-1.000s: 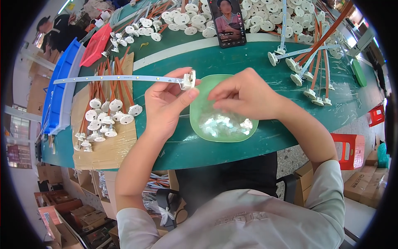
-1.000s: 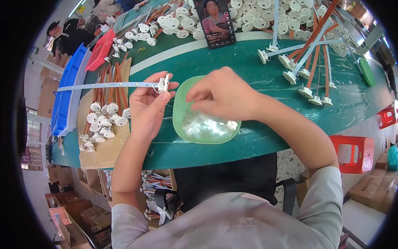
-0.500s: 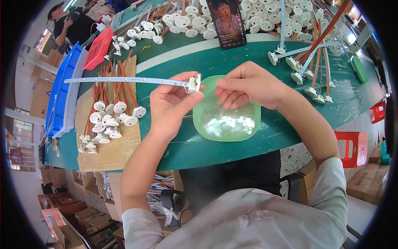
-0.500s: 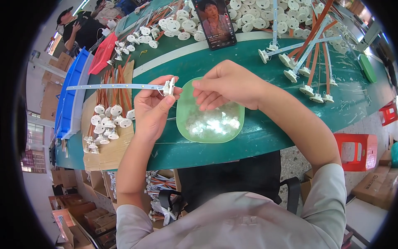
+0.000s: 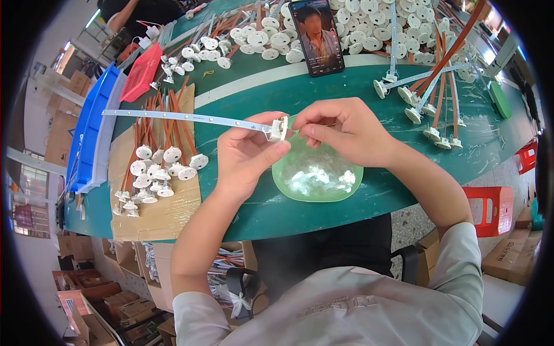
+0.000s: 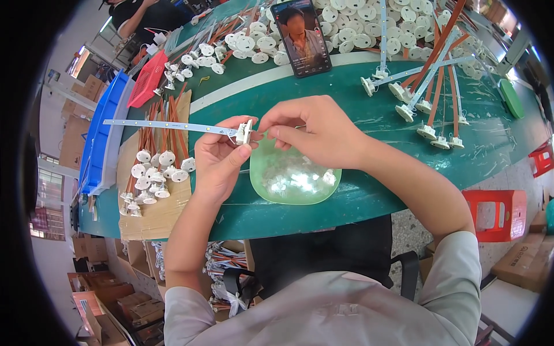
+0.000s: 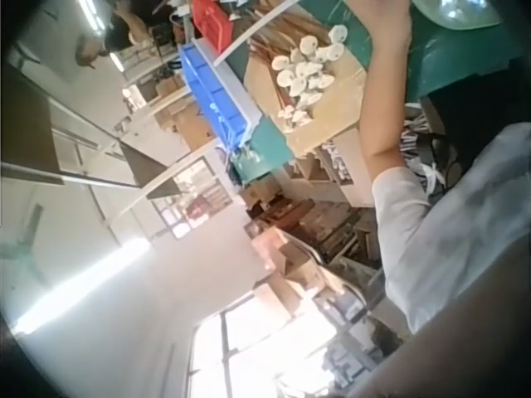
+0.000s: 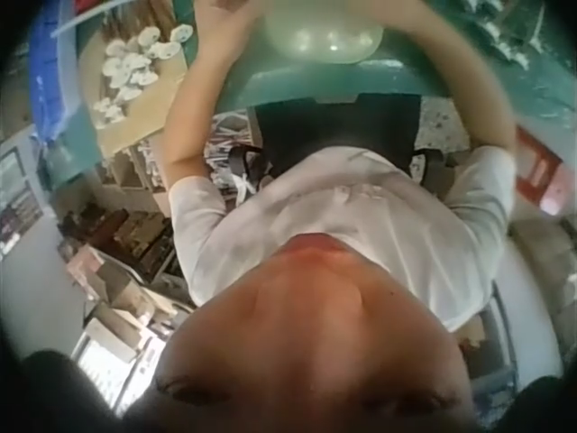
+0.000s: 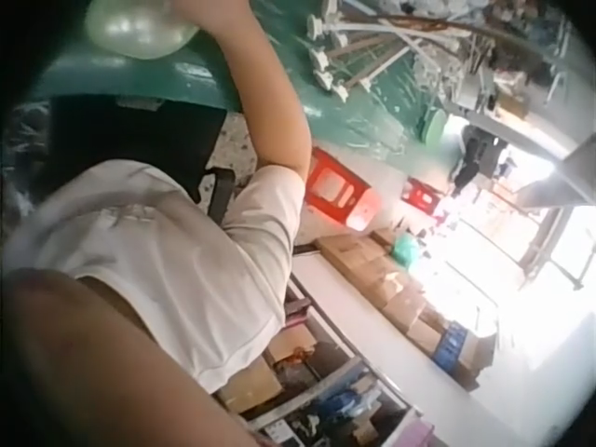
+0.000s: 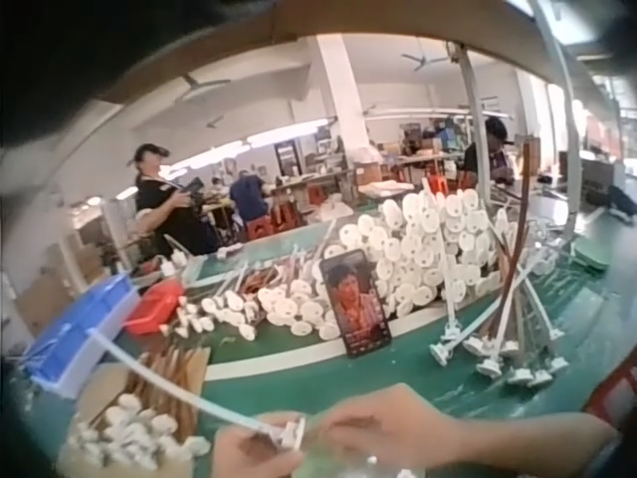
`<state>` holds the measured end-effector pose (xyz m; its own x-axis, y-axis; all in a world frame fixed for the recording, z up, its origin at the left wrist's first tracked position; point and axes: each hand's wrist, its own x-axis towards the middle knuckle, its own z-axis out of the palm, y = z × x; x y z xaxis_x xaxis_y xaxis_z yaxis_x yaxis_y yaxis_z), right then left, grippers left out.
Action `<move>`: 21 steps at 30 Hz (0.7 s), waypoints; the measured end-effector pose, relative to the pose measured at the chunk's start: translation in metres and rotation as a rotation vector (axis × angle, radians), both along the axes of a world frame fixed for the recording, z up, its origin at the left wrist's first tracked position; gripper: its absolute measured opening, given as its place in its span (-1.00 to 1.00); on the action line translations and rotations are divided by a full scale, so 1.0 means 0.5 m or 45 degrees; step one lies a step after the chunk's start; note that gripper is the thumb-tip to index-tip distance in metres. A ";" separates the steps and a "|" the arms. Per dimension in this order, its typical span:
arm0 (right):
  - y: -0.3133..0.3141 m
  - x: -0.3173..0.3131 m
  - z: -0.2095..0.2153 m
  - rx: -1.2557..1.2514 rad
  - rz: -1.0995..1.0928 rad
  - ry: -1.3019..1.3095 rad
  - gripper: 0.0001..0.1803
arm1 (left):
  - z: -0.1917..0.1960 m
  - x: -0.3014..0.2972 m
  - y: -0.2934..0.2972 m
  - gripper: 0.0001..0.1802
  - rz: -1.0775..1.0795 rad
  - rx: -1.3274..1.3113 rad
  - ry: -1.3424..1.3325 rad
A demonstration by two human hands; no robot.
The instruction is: Assembling LED light strips into plastic bases with small attachment components at a workbench.
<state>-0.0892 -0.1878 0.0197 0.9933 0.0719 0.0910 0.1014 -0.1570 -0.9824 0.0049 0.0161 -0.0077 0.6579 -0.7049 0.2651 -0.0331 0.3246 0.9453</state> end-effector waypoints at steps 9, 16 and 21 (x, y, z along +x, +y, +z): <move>0.037 -0.017 0.000 -0.260 -0.273 -0.516 -0.90 | -0.007 0.002 -0.001 -0.42 -0.096 -0.119 0.077; 0.053 -0.029 -0.015 -0.127 -0.302 -0.663 -0.85 | -0.004 -0.002 -0.001 -0.39 -0.173 -0.229 0.111; 0.051 -0.026 -0.017 -0.137 -0.267 -0.705 -0.84 | -0.009 0.000 -0.003 -0.38 -0.179 -0.271 0.089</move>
